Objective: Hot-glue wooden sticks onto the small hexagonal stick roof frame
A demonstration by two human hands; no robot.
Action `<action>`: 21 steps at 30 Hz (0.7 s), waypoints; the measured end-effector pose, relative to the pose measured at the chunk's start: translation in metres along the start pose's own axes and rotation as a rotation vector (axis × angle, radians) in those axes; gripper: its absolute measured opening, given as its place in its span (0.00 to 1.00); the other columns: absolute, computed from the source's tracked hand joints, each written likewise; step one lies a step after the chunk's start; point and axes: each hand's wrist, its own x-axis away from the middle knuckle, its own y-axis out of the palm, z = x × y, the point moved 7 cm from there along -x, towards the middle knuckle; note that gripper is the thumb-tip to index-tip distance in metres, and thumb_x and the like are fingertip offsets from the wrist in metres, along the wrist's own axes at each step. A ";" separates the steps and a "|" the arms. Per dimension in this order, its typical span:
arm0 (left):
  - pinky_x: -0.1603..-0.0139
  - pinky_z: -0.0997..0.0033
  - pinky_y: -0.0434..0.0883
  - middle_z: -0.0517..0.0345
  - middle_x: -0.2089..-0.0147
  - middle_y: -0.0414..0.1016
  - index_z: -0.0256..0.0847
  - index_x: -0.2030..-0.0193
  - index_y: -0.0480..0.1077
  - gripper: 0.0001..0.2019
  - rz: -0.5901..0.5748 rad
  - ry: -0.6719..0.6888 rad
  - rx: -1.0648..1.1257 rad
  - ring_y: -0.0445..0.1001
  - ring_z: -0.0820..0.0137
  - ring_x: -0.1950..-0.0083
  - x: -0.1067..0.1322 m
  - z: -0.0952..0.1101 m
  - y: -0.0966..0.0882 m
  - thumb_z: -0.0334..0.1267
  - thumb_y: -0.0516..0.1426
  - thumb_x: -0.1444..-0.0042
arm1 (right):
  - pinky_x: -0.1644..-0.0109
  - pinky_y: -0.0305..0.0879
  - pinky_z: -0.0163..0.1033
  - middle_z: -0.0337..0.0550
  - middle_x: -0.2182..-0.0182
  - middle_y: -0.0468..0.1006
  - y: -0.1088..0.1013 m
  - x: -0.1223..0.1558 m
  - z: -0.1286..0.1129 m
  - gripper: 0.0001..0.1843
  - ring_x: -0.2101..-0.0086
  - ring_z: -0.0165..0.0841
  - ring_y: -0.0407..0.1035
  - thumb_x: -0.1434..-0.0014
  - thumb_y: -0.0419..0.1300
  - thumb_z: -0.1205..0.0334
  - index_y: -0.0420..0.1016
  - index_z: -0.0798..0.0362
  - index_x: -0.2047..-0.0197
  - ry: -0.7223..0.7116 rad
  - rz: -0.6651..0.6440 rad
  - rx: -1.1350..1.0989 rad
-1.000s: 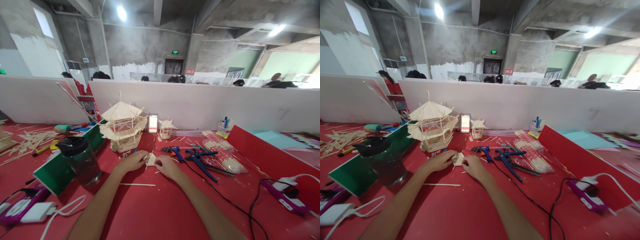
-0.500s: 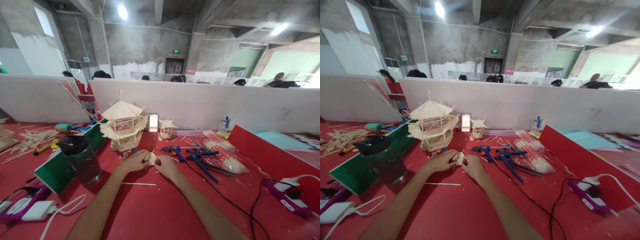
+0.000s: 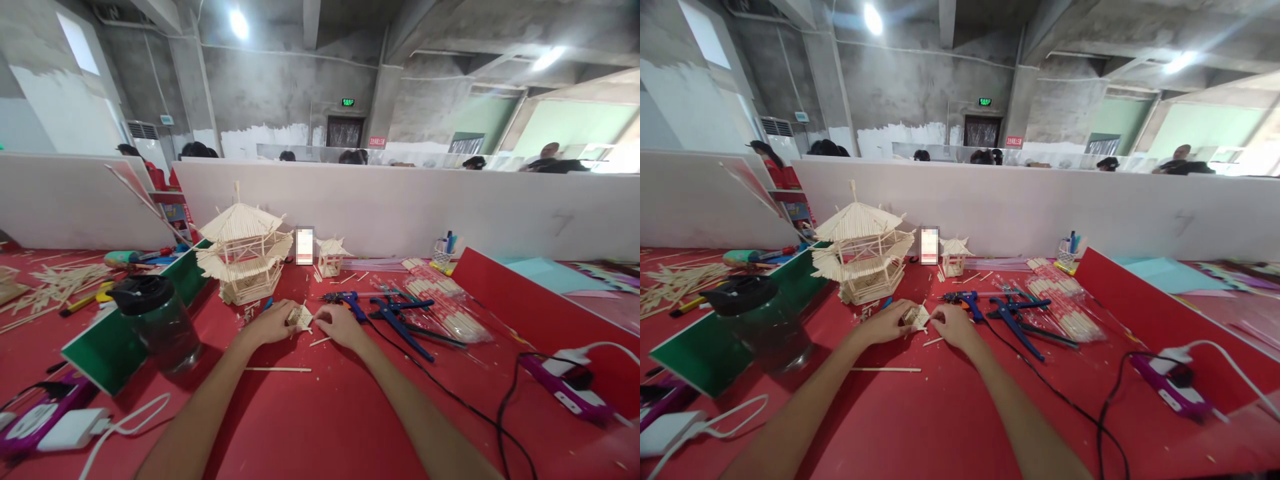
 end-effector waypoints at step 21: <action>0.40 0.60 0.63 0.48 0.42 0.69 0.44 0.44 0.65 0.22 0.032 0.015 0.019 0.66 0.59 0.41 -0.004 -0.005 0.007 0.49 0.59 0.43 | 0.66 0.56 0.33 0.42 0.69 0.79 0.015 0.004 -0.013 0.06 0.69 0.31 0.69 0.43 0.61 0.66 0.81 0.52 0.66 -0.097 -0.022 0.152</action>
